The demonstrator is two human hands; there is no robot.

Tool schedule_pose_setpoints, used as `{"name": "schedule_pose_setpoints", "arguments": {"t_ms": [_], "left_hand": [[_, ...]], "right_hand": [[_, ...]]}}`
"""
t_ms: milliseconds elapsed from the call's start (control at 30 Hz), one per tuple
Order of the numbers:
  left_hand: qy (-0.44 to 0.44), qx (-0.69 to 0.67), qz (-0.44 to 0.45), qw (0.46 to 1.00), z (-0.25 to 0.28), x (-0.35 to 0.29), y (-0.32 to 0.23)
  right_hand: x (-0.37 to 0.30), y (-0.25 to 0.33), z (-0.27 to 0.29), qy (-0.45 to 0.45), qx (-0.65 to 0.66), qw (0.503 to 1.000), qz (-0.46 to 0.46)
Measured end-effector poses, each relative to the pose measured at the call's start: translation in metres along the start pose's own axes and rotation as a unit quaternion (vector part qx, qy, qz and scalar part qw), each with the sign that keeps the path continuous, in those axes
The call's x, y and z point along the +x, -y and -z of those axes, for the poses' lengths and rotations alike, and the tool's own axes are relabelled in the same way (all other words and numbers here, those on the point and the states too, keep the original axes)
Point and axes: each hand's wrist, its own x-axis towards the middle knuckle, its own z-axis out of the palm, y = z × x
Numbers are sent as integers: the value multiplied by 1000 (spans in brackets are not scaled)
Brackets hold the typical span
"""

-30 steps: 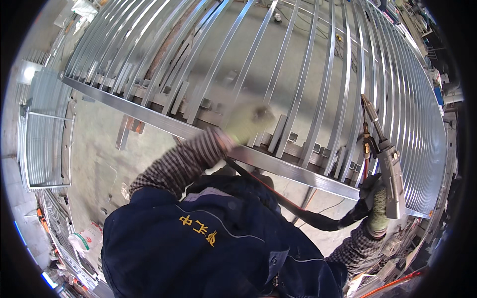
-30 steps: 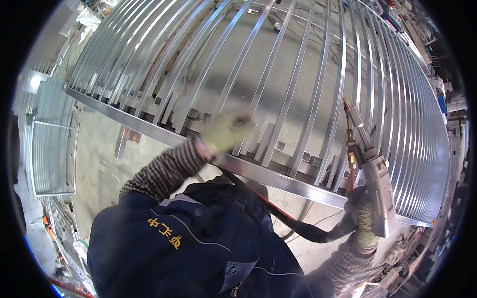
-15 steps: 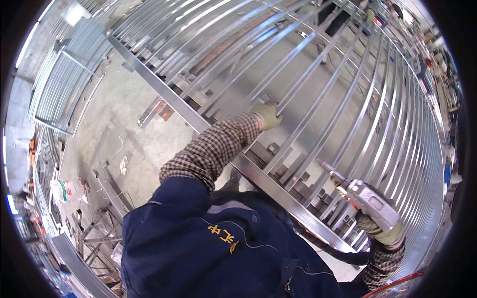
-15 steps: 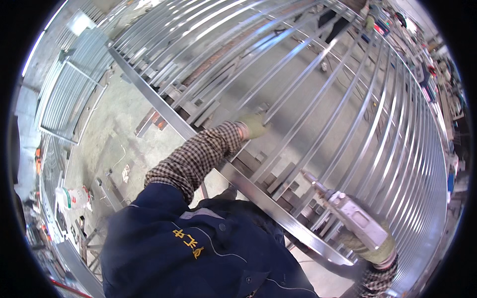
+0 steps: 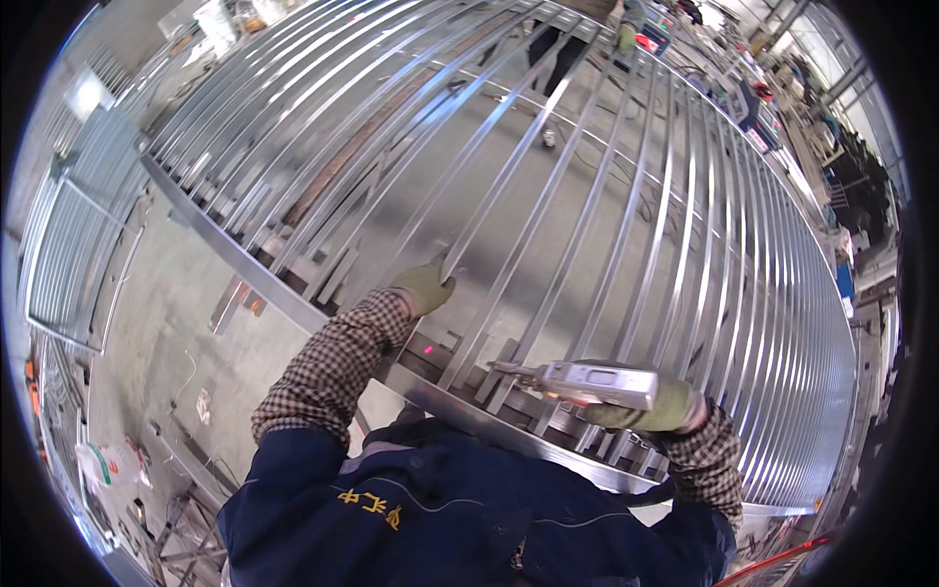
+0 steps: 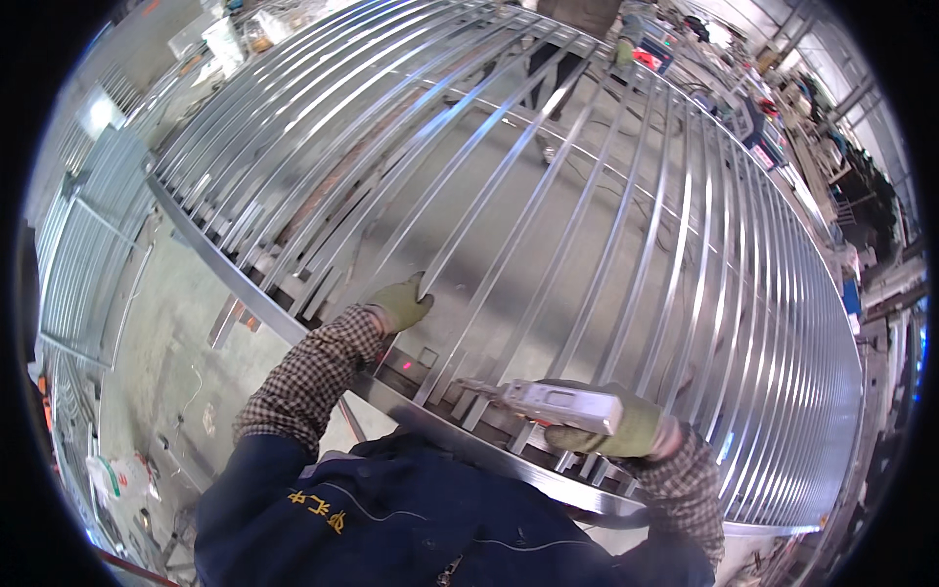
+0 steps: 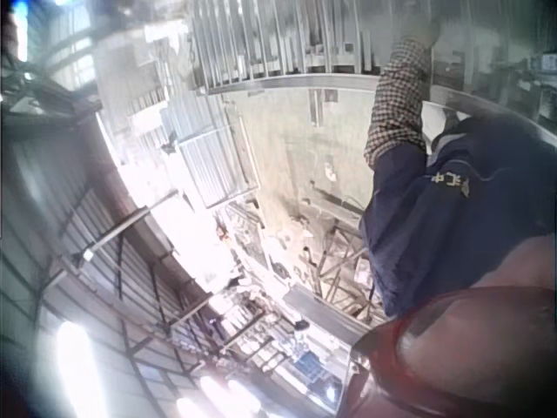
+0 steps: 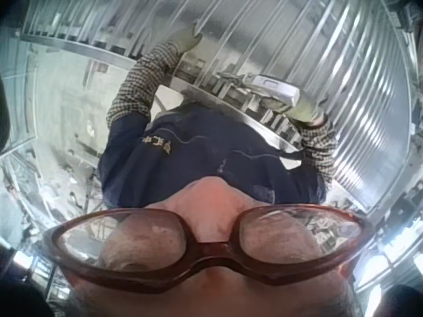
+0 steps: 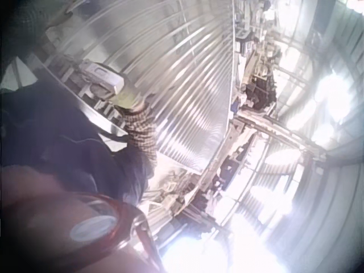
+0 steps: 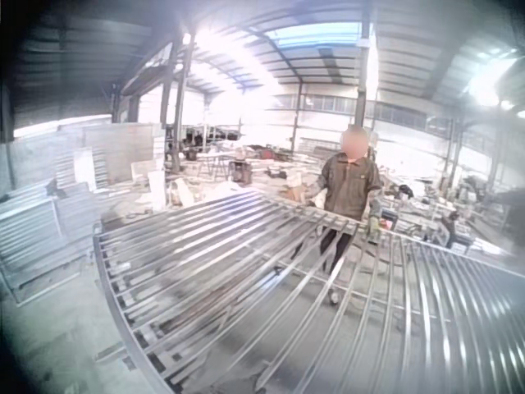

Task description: The person picks up long metal bars and places them into a metal frame structure. They then use a welding tool to secure the bars in place. The person repeats this process multiple times, adding more bars to the frame.

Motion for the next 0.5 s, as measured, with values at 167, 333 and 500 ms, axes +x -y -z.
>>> {"name": "schedule_pose_setpoints", "arguments": {"t_ms": [167,333,500], "left_hand": [[37,17,18,999,7,1,0],[6,73,13,997,23,-10,-16],[-190,18,-156,969,24,-18,-47]], "right_hand": [[30,-2,-9,-48,-327,928,172],[36,-5,-2,-22,-346,933,101],[43,-10,0,-16,-314,940,131]]}}
